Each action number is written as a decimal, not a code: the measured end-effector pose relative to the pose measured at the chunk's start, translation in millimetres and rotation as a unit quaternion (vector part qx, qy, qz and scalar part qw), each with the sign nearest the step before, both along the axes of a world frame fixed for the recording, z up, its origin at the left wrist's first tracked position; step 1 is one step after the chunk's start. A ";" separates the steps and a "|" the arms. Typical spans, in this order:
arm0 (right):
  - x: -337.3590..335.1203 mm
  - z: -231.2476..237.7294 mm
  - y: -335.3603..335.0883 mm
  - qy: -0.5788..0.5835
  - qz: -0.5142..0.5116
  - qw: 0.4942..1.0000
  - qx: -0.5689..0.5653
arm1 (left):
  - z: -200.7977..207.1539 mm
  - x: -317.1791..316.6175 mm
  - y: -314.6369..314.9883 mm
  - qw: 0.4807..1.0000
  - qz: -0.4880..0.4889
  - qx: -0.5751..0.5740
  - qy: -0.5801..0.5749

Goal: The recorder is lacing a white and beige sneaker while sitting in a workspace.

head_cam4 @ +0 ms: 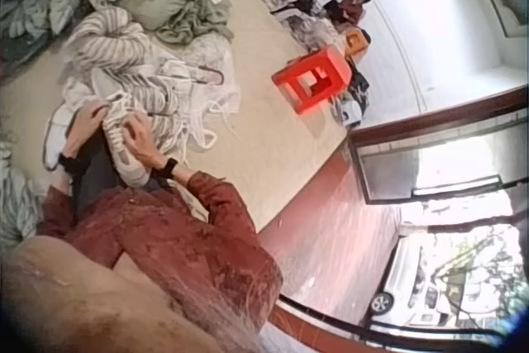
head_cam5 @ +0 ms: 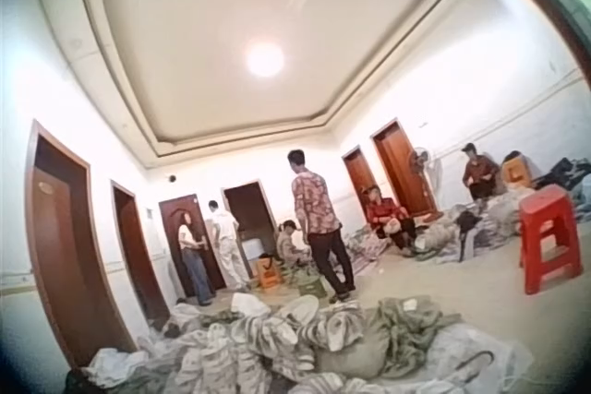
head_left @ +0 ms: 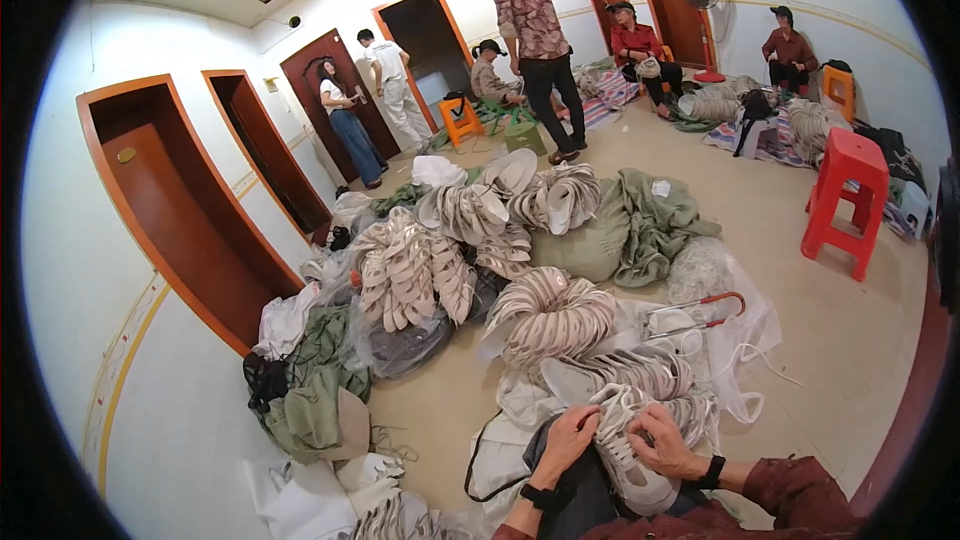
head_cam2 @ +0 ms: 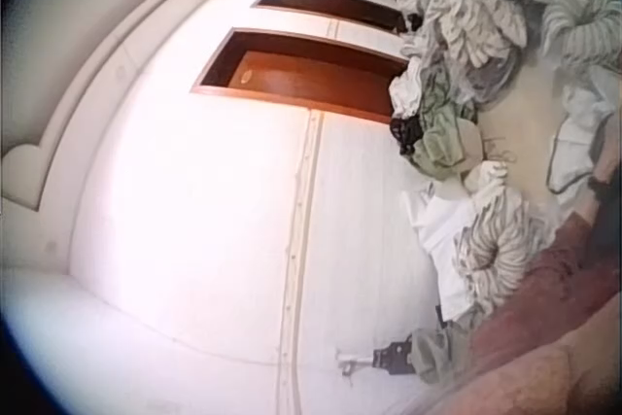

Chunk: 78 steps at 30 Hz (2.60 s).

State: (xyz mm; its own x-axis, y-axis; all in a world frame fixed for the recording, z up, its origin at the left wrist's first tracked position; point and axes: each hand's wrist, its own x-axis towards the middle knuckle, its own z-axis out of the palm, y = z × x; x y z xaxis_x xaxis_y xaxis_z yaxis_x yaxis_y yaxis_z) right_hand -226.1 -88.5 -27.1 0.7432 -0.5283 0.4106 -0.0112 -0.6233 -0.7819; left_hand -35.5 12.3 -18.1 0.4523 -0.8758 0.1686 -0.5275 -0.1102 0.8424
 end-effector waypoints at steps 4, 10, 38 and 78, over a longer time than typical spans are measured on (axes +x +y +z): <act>0.9 3.5 0.5 -0.011 0.000 1.000 -0.004 | -1.6 -0.6 0.3 1.000 0.004 -0.003 0.000; -0.5 5.1 2.2 0.003 -0.002 1.000 0.008 | -7.9 2.2 0.7 1.000 -0.003 -0.007 0.000; -2.3 -5.3 -1.1 -0.027 -0.020 0.999 -0.020 | -13.3 2.2 4.1 0.999 0.000 0.046 0.007; 48.7 33.9 -20.2 0.100 0.058 0.958 -0.264 | -0.6 -3.2 34.4 0.995 0.057 0.020 0.084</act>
State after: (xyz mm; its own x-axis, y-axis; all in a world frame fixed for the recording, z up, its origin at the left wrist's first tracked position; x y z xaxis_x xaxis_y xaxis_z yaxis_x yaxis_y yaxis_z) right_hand -177.4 -108.7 6.9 0.8760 -0.1950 0.4410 -0.0340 -0.9373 -0.3469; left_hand -38.8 46.7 -18.7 0.5676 -0.8219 0.0484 -0.3614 -0.1959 0.9116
